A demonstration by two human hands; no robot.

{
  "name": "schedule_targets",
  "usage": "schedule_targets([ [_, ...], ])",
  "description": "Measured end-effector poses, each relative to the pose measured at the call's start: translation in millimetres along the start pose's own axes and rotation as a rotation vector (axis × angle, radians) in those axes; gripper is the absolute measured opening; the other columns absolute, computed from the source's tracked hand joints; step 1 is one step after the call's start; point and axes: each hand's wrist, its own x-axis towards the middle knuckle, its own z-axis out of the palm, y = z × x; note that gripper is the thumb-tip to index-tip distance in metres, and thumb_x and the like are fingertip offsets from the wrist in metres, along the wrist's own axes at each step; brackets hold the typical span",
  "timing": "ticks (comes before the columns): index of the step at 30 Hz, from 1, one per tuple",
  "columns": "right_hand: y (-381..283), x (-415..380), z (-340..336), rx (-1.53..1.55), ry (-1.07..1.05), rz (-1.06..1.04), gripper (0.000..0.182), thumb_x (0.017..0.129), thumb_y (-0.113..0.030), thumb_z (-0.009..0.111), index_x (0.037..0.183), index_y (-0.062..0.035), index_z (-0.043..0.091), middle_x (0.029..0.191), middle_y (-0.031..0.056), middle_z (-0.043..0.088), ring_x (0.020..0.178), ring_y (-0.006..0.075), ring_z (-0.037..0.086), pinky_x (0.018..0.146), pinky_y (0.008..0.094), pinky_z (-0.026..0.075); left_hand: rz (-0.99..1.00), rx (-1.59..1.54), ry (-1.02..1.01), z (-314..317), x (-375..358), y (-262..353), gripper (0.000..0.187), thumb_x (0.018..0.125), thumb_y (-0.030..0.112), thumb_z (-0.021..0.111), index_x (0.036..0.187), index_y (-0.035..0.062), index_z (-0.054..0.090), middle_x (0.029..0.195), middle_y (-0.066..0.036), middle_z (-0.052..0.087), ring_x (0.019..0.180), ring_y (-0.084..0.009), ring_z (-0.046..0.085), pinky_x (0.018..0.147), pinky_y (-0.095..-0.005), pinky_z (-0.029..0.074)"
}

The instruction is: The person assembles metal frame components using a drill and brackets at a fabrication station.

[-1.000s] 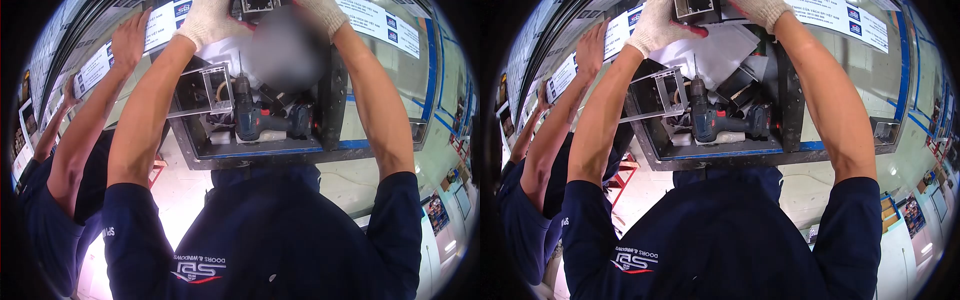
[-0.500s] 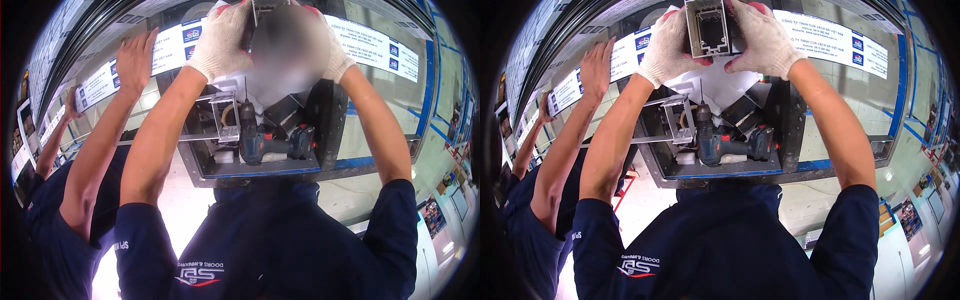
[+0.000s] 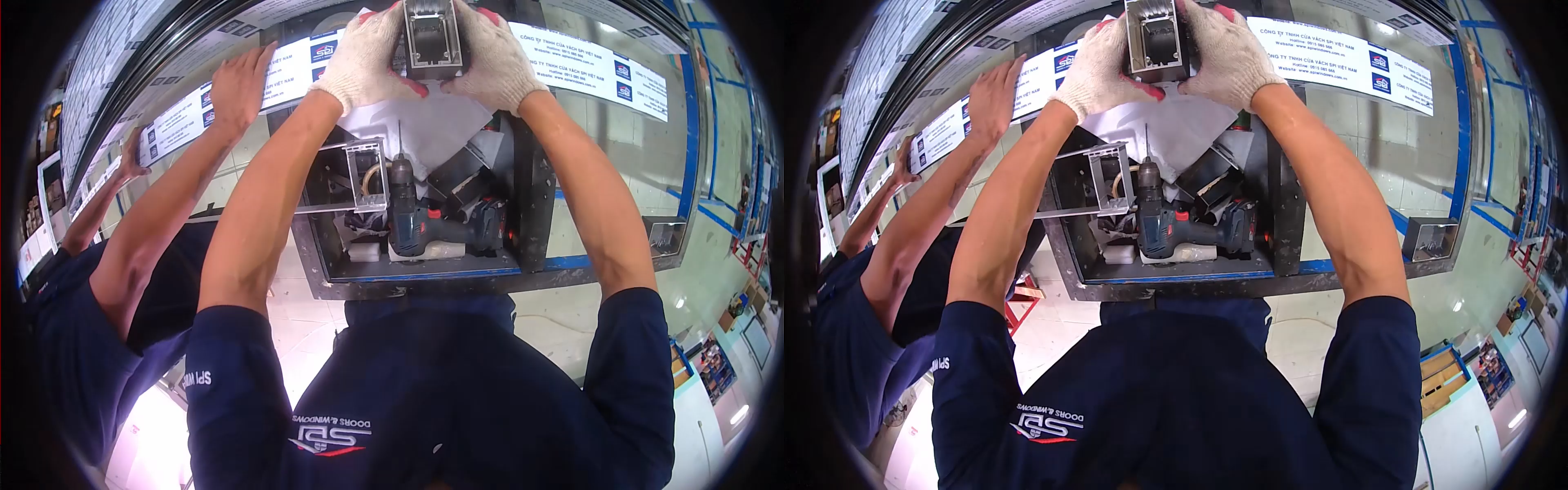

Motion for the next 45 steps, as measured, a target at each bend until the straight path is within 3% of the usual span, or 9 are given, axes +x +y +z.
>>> schedule_targets([
  [3, 5, -3, 4, -0.021, 0.022, -0.048, 0.128, 0.063, -0.033, 0.097, 0.169, 0.0002, 0.034, 0.148, 0.0239, 0.063, 0.148, 0.0378, 0.056, 0.131, 0.0517, 0.033, -0.017, 0.053, -0.072, -11, 3, 10, 0.127, 0.059, 0.051, 0.104, 0.165, 0.0084, 0.046, 0.150, -0.021, 0.064, 0.145, -0.0434, 0.056, 0.129, -0.0533, 0.036],
  [4, 7, -4, 6, -0.030, 0.033, -0.065, 0.128, 0.063, -0.033, 0.097, 0.169, 0.0001, 0.033, 0.148, 0.0240, 0.064, 0.147, 0.0380, 0.056, 0.131, 0.0519, 0.033, -0.006, -0.151, -0.027, -28, 15, 28, 0.099, 0.052, 0.022, 0.098, 0.142, 0.0075, 0.061, 0.128, -0.022, 0.071, 0.120, -0.0462, 0.065, 0.108, -0.0529, 0.050],
  [12, -6, -4, -2, -0.026, 0.026, -0.023, 0.124, 0.064, -0.034, 0.097, 0.166, 0.0010, 0.035, 0.145, 0.0267, 0.064, 0.143, 0.0416, 0.057, 0.125, 0.0512, 0.037, -0.061, -0.035, -0.136, -17, 10, 19, 0.112, 0.055, 0.029, 0.100, 0.155, 0.0084, 0.053, 0.146, -0.021, 0.063, 0.144, -0.0416, 0.057, 0.129, -0.0595, 0.036],
  [20, -10, -5, -3, -0.053, -0.011, 0.046, 0.126, 0.060, -0.031, 0.099, 0.164, 0.0027, 0.036, 0.146, 0.0293, 0.063, 0.143, 0.0437, 0.056, 0.127, 0.0507, 0.037, -0.175, 0.117, -0.227, -18, 8, 33, 0.123, 0.063, 0.041, 0.096, 0.168, 0.0108, 0.041, 0.168, -0.020, 0.049, 0.160, -0.0416, 0.039, 0.131, -0.0690, 0.027],
  [23, -9, -6, -2, -0.067, -0.010, 0.041, 0.126, 0.060, -0.030, 0.099, 0.164, 0.0039, 0.036, 0.147, 0.0294, 0.062, 0.145, 0.0441, 0.055, 0.129, 0.0503, 0.036, 0.029, 0.303, -0.023, 8, -5, 4, 0.123, 0.063, 0.056, 0.102, 0.165, 0.0119, 0.048, 0.152, -0.018, 0.064, 0.149, -0.0415, 0.055, 0.132, -0.0567, 0.029],
  [27, -7, -6, -2, -0.066, 0.002, 0.027, 0.124, 0.062, -0.028, 0.097, 0.165, 0.0044, 0.036, 0.146, 0.0297, 0.062, 0.145, 0.0436, 0.055, 0.129, 0.0504, 0.036, -0.058, 0.041, -0.100, 2, -3, -5, 0.124, 0.066, 0.063, 0.097, 0.167, 0.0130, 0.045, 0.158, -0.023, 0.059, 0.151, -0.0432, 0.053, 0.131, -0.0590, 0.031],
  [31, 1, -11, 9, -0.208, 0.068, -0.010, 0.096, 0.077, -0.033, 0.092, 0.158, -0.0052, 0.049, 0.137, 0.0208, 0.072, 0.136, 0.0354, 0.065, 0.127, 0.0474, 0.038, -0.060, 0.091, -0.128, 2, -3, -6, 0.122, 0.067, 0.058, 0.096, 0.167, 0.0112, 0.044, 0.161, -0.022, 0.057, 0.154, -0.0423, 0.051, 0.133, -0.0582, 0.029],
  [34, -5, -12, 7, -0.205, 0.055, 0.016, 0.119, 0.065, -0.030, 0.096, 0.165, -0.0052, 0.036, 0.140, 0.0212, 0.069, 0.138, 0.0376, 0.064, 0.128, 0.0494, 0.038, -0.115, 0.108, -0.218, -7, 1, 8, 0.124, 0.068, 0.054, 0.097, 0.169, 0.0096, 0.041, 0.163, -0.023, 0.056, 0.158, -0.0403, 0.047, 0.134, -0.0575, 0.028],
  [45, -8, -10, 0, -0.157, 0.006, 0.031, 0.117, 0.067, -0.031, 0.096, 0.165, -0.0010, 0.039, 0.149, 0.0240, 0.064, 0.146, 0.0396, 0.057, 0.129, 0.0506, 0.036, -0.079, 0.079, -0.191, -9, -2, 8, 0.119, 0.072, 0.037, 0.098, 0.170, 0.0064, 0.037, 0.169, -0.024, 0.049, 0.162, -0.0419, 0.040, 0.136, -0.0554, 0.027],
])
